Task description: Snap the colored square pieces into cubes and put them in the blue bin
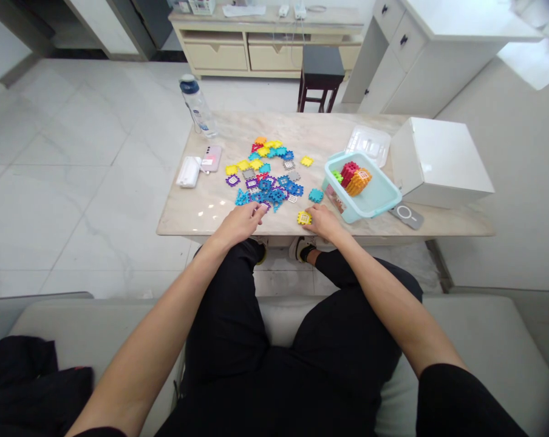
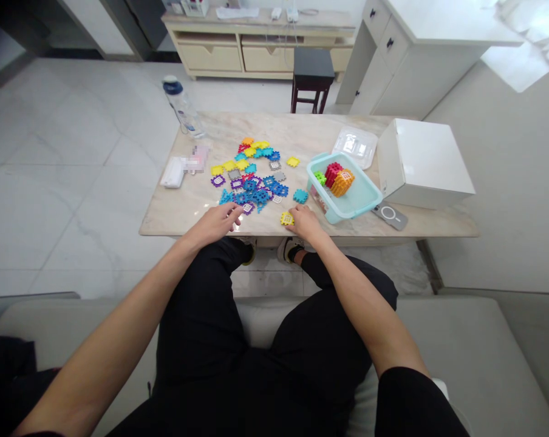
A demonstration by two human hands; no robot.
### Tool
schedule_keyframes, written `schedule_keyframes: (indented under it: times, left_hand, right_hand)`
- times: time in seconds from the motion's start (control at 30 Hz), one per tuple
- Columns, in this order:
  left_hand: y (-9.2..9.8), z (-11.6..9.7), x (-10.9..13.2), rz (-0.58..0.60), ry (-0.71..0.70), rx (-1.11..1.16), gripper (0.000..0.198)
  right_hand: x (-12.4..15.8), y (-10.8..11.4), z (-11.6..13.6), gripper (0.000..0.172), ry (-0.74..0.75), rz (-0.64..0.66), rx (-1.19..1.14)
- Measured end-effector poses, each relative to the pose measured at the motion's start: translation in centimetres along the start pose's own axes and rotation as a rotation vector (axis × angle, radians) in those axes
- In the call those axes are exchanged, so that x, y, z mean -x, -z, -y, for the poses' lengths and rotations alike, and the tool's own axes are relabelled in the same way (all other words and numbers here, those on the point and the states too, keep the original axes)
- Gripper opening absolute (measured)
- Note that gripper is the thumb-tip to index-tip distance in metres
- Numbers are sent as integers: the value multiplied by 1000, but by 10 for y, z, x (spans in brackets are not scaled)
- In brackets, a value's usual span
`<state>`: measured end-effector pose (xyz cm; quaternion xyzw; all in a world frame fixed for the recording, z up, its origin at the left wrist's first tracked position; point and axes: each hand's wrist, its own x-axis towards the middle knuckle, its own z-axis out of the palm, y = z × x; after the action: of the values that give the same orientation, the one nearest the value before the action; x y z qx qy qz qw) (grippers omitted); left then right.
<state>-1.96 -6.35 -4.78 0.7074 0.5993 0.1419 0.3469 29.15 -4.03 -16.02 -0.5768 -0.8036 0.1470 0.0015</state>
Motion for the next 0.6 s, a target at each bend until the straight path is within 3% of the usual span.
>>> schedule_keyframes:
  times: [0.37, 0.5, 0.6]
  left_hand:
    - [-1, -1, 0, 33, -40, -98, 46]
    - [0, 0, 6, 18, -35, -124, 34]
    - [0, 1, 12, -1, -24, -132, 24]
  right_hand:
    - [-3, -3, 0, 49, 1, 5, 10]
    - [0, -3, 4, 61, -4, -44, -15]
    - [3, 3, 10, 55, 40, -127, -30]
